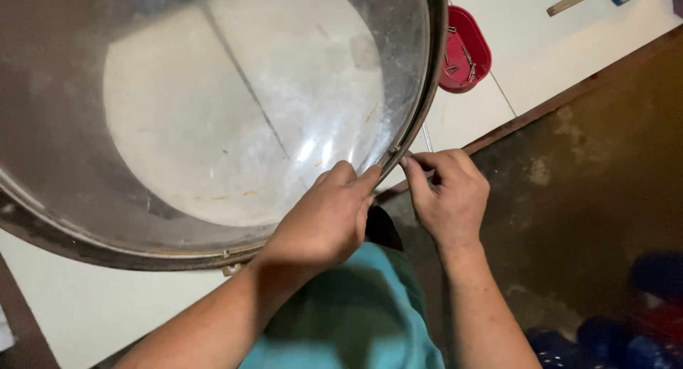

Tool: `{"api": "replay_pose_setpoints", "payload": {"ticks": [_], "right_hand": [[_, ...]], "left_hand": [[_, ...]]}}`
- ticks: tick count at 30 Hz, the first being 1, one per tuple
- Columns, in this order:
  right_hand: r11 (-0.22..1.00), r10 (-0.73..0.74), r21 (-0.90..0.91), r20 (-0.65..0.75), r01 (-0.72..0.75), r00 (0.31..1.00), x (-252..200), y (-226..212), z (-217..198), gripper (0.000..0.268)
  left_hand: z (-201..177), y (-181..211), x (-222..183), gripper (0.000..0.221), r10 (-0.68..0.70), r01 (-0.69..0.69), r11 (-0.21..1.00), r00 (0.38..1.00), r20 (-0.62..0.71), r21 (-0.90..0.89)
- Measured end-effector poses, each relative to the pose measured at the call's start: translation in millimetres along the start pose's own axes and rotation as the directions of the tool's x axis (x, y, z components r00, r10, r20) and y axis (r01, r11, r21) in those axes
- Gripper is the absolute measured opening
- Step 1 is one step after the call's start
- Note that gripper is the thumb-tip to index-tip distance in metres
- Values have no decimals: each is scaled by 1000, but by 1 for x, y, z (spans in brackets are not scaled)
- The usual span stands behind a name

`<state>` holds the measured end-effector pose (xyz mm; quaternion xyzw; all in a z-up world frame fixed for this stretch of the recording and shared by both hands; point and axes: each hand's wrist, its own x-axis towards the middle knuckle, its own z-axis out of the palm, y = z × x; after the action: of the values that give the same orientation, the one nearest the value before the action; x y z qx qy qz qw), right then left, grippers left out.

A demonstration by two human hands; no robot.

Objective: Using a wrench to unscrew and remove tension rods from a drum rim.

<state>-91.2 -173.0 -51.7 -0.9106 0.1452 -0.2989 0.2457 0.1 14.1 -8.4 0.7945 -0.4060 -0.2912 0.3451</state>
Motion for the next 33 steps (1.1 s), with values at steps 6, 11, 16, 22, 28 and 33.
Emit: {"api": "replay_pose_setpoints", "payload": {"ticks": [6, 11, 16, 22, 28, 33], "right_hand": [[987, -94, -103, 222, 119, 970, 14, 4, -4, 13], [999, -30, -7, 247, 33, 969, 16, 10, -14, 17], [991, 4, -130, 229, 26, 973, 13, 17, -2, 16], [957, -159, -184, 312, 224, 937, 18, 28, -1, 15], [891, -446, 95, 358, 443, 820, 34, 59, 2, 13], [845, 256, 370, 356, -387, 899, 10, 142, 7, 15]], "left_hand": [[1, 1, -5, 41, 52, -52, 999, 997, -65, -4], [20, -13, 1, 32, 74, -79, 996, 986, -148, -34], [31, -20, 5, 27, 60, -49, 996, 984, -169, 68], [38, -28, 8, 20, 110, -90, 992, 966, -236, 94], [44, -39, 11, 40, 126, -119, 991, 982, -144, 61], [46, -38, 7, 34, 176, -140, 967, 971, -160, 215]]}}
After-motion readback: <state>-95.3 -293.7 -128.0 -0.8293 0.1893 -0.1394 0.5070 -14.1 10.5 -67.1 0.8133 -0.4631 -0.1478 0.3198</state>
